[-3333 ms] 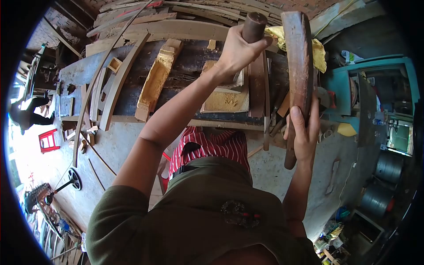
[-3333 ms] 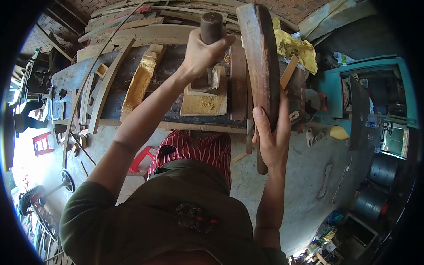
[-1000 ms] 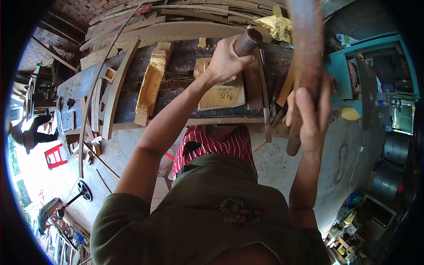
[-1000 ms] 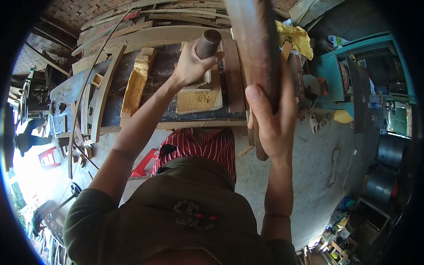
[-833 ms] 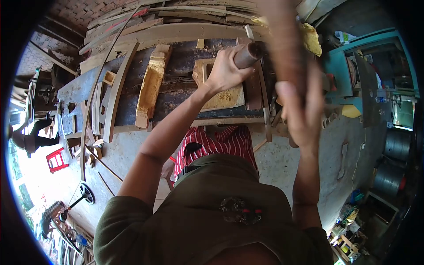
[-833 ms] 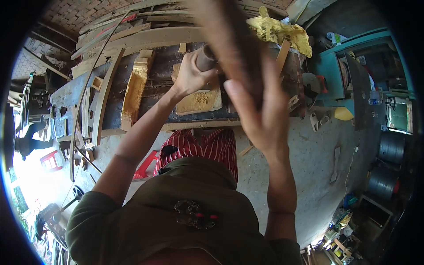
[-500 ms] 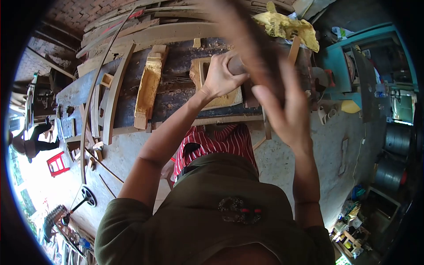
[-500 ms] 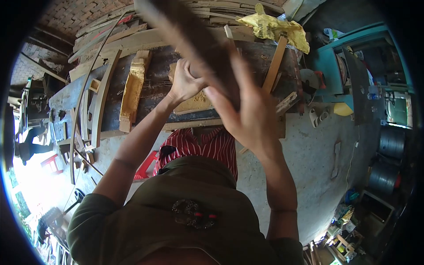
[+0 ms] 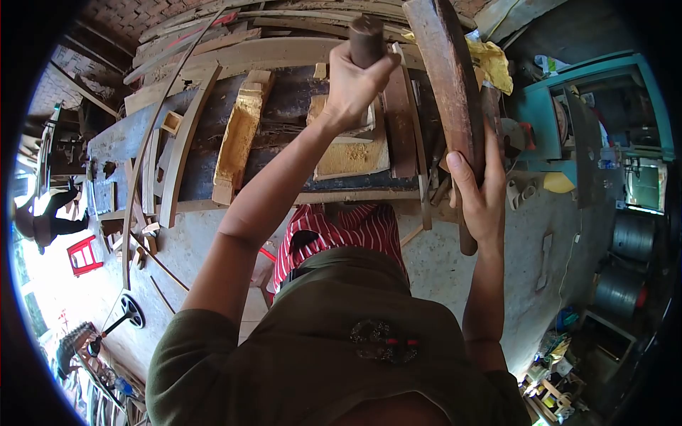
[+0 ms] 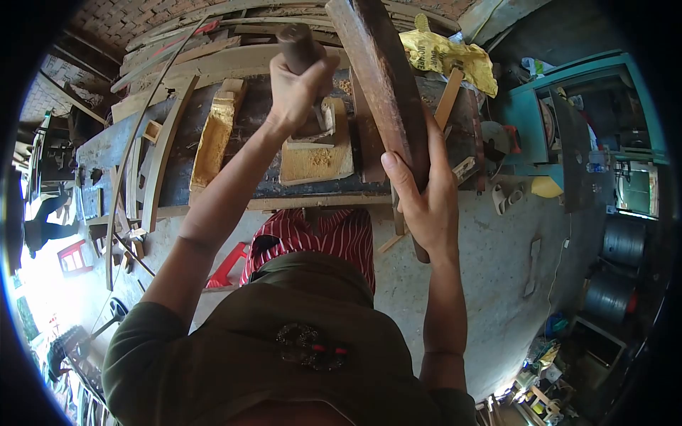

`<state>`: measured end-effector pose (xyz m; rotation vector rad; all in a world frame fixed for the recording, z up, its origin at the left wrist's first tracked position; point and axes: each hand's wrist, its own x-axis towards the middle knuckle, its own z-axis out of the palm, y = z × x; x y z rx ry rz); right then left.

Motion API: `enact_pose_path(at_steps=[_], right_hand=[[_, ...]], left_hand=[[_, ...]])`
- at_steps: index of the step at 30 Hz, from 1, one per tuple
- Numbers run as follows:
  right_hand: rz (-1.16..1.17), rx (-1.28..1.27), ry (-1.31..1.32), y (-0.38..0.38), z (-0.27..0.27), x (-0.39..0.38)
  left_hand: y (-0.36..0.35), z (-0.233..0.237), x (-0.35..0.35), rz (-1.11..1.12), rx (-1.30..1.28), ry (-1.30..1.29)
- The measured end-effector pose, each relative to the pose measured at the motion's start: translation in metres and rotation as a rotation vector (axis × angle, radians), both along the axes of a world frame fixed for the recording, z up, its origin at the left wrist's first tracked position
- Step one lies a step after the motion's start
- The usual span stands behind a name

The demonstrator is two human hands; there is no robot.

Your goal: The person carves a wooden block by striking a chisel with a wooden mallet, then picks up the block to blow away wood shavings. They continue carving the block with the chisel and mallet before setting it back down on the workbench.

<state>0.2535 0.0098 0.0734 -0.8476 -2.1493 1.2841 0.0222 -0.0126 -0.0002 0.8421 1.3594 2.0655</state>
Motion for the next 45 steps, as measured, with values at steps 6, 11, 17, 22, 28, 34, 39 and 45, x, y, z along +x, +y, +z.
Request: enact_pose_path(at_steps=[6, 11, 17, 22, 28, 34, 39, 45], right_hand=[[-0.011, -0.091, 0.182, -0.002, 0.028, -0.012], [0.010, 0.262, 0.134, 0.007, 0.027, -0.025], [0.086, 0.117, 0.024, 0.008, 0.023, -0.024], [-0.004, 0.057, 0.077, 0.002, 0.019, -0.013], [-0.003, 0.159, 0.053, 0.000, -0.005, -0.003], [-0.023, -0.005, 0.038, -0.001, -0.002, -0.005], [-0.036, -0.066, 0.141, -0.004, 0.029, -0.016], [0.026, 0.293, 0.084, 0.009, 0.030, -0.028]], left_hand=[[0.001, -0.031, 0.004, -0.057, -0.179, 0.214], [0.001, -0.029, 0.019, -0.060, -0.205, 0.289], [-0.007, -0.030, 0.038, -0.062, -0.040, 0.452], [0.009, -0.024, 0.000, 0.004, -0.100, 0.076], [0.005, -0.002, -0.019, 0.005, 0.030, -0.113], [0.004, -0.001, -0.005, 0.002, -0.014, -0.044], [0.003, -0.009, -0.002, -0.046, -0.045, 0.030], [0.003, -0.029, 0.025, -0.081, -0.058, 0.316]])
